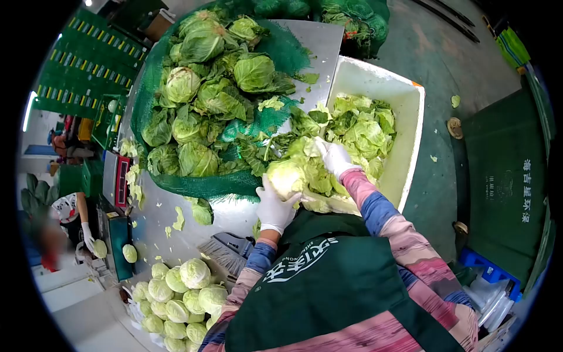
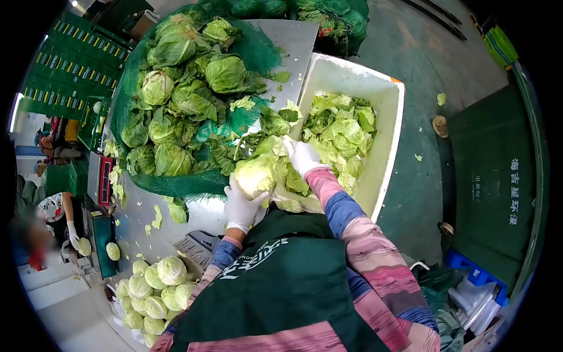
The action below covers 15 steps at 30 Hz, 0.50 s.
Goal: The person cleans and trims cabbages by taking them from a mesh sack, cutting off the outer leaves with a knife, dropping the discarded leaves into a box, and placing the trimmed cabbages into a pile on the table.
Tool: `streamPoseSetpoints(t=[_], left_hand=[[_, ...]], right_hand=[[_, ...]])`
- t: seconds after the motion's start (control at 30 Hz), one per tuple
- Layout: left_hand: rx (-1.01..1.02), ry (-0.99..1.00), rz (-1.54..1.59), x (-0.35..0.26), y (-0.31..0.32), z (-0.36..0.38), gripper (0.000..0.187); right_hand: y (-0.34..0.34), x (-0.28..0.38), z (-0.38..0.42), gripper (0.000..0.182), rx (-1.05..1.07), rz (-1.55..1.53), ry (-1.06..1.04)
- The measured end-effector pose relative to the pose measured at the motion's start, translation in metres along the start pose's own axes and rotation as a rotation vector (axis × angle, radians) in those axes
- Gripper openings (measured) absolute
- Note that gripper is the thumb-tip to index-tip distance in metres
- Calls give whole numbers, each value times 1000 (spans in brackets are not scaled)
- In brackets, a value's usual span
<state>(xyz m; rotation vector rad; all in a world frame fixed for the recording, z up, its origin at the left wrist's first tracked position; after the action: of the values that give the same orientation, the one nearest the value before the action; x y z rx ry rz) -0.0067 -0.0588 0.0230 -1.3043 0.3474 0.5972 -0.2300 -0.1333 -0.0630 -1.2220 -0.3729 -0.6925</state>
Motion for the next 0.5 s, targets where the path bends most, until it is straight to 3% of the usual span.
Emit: streamPoseSetpoints(t=[0.03,0.17,0.2,0.23,0.33,0.4,0.43,0.5], left_hand=[[-37,-21,76,13,-2,0,107],[-5,-31,196,43,2,-11,110],[-4,-26,201,41,1,-11,108],[-6,-28,201,43,3,-13,108],[-28,-7,323,53,8,-19,104],[31,-42,579,62,15,-24,98],[26,-39,581,63,16,-24,98],[-56,127,592,55,8,-19,95]], right_hand=[[5,9,8,58,35,-103,-40],[5,84,62,102,234,64,-45],[9,94,64,110,116,20,-119],[23,87,62,110,145,64,-33],[39,77,50,99,-18,-28,-44],[48,68,34,84,-61,-312,-117],[53,51,25,71,-53,-321,-37],[55,45,16,70,-87,-236,-139]])
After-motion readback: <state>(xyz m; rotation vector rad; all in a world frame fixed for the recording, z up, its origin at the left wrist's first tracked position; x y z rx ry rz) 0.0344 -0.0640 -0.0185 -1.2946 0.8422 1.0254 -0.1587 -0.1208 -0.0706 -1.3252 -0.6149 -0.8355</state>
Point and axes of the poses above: each hand's wrist, its own z-axis away from the middle knuckle, its own y-axis out of the palm, x = y × z, the point moved 10 cm from there along -z, towards the middle knuckle, and after that the axes turned 11 degrees about z, right-handed, at the moved point
